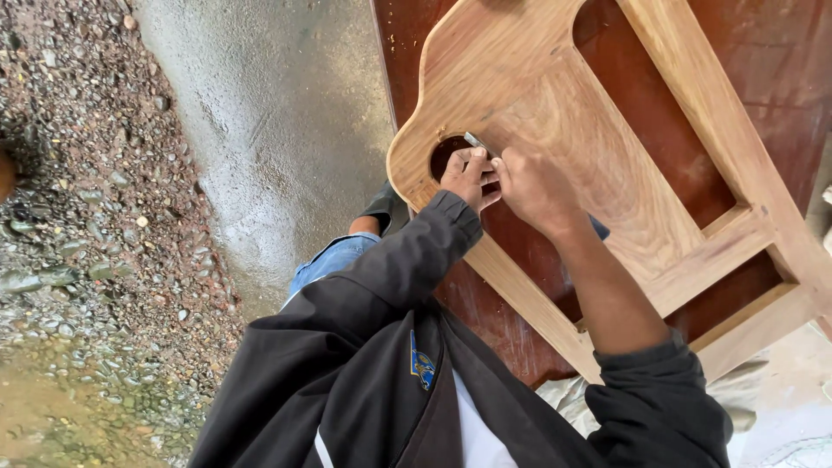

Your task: The person uses a chisel to carve and shape the edges and inner curves of a wooden frame. They systematically work along the perimeter and the cutout sections, removing wood shavings to refine the piece's contours.

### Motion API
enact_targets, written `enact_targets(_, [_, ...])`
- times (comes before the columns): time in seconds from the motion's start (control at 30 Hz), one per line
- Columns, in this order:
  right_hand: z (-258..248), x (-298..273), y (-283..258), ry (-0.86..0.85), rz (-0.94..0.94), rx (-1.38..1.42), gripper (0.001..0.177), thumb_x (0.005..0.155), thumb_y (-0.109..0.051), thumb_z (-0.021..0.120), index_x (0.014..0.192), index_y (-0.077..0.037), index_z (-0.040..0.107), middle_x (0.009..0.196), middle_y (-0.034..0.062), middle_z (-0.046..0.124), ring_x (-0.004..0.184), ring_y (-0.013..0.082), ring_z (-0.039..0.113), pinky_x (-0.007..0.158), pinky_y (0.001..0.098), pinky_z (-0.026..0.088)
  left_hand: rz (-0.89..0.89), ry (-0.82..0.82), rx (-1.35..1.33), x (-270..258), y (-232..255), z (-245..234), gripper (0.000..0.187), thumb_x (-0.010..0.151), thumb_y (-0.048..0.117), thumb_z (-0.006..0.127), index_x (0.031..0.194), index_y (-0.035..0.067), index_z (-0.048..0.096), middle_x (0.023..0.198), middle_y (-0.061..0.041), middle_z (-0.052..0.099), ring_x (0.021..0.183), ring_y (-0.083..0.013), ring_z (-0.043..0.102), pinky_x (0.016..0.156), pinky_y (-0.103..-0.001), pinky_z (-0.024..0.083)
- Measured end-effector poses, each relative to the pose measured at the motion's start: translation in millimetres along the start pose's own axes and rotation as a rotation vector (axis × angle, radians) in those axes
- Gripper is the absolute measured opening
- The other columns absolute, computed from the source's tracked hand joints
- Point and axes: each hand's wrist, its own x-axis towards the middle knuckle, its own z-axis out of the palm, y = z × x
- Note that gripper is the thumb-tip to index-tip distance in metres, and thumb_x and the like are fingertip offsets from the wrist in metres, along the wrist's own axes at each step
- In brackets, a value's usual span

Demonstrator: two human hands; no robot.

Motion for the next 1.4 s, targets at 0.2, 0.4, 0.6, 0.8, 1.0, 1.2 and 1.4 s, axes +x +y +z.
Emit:
enact_targets(0.2, [-21.3, 4.9, -10.0, -0.008, -0.109, 0.059, 0.027, 0.085, -0.024, 0.043, 0.07, -0.003, 0.051, 0.06, 0.0227, 0.055, 0.061, 0.0388, 0.057, 0.048, 0.0443, 0.043, 0.0, -0.064, -0.032, -10.0, 16.7, -0.8, 0.023, 0.086, 0.031, 0.05, 0.099, 0.013, 0.044, 0.089, -0.017, 0.054, 0.092, -0.0315, 0.053, 0.077, -0.056, 0.044])
enact_targets(0.4, [-7.6, 11.8, 6.8, 0.017, -0.167, 0.092, 0.025, 0.086, -0.017, 0.044, 0.068, -0.001, 0.052, 0.059, 0.0229, 0.055, 0.058, 0.037, 0.058, 0.046, 0.0399, 0.045, 0.019, -0.077, -0.048, -17.4, 15.9, 0.0, 0.022, 0.088, 0.03, 0.047, 0.1, 0.013, 0.043, 0.089, -0.016, 0.053, 0.096, -0.0329, 0.051, 0.082, -0.059, 0.04])
enact_targets(0.6, [-20.3, 22.6, 2.5, -0.026, -0.212, -0.036, 0.025, 0.085, -0.025, 0.045, 0.07, -0.006, 0.05, 0.06, 0.0181, 0.057, 0.06, 0.034, 0.059, 0.053, 0.0423, 0.047, -0.002, 0.007, -0.014, -15.8, 22.3, 4.9, 0.022, 0.086, 0.031, 0.047, 0.1, 0.013, 0.043, 0.079, -0.015, 0.054, 0.089, -0.0316, 0.055, 0.081, -0.058, 0.04])
enact_targets(0.8, [-11.1, 29.4, 6.8, -0.008, -0.269, -0.159, 0.021, 0.084, -0.026, 0.042, 0.07, -0.011, 0.049, 0.061, 0.0096, 0.059, 0.062, 0.0245, 0.061, 0.055, 0.0361, 0.05, 0.019, 0.03, -0.028, -26.0, 32.6, 5.7, 0.028, 0.086, 0.035, 0.047, 0.103, 0.012, 0.042, 0.076, -0.016, 0.055, 0.088, -0.0328, 0.056, 0.08, -0.06, 0.04])
enact_targets(1.0, [-7.0, 33.7, 4.7, 0.045, -0.343, -0.266, 0.018, 0.083, -0.027, 0.041, 0.071, -0.017, 0.049, 0.057, 0.0041, 0.058, 0.059, 0.0208, 0.062, 0.052, 0.0337, 0.05, 0.002, 0.003, -0.086, -30.9, 36.2, 5.2, 0.036, 0.087, 0.04, 0.044, 0.105, 0.01, 0.042, 0.081, -0.015, 0.056, 0.083, -0.027, 0.056, 0.082, -0.05, 0.043])
enact_targets(1.2, [-2.9, 37.2, 8.2, 0.088, -0.385, -0.295, 0.015, 0.082, -0.025, 0.042, 0.07, -0.017, 0.047, 0.056, 0.0012, 0.057, 0.056, 0.0194, 0.061, 0.051, 0.0323, 0.051, 0.031, -0.067, -0.068, -38.1, 44.3, 5.0, 0.036, 0.09, 0.038, 0.038, 0.104, 0.005, 0.043, 0.087, -0.015, 0.056, 0.089, -0.0266, 0.054, 0.09, -0.048, 0.041])
enact_targets(1.4, [8.8, 42.5, 18.5, 0.192, -0.498, -0.367, 0.015, 0.083, -0.026, 0.041, 0.07, -0.02, 0.047, 0.056, -0.0012, 0.056, 0.056, 0.0189, 0.062, 0.049, 0.0313, 0.05, 0.03, -0.055, -0.06, -26.4, 33.7, -4.2, 0.037, 0.089, 0.039, 0.041, 0.104, 0.005, 0.043, 0.087, -0.016, 0.057, 0.087, -0.027, 0.055, 0.09, -0.047, 0.042])
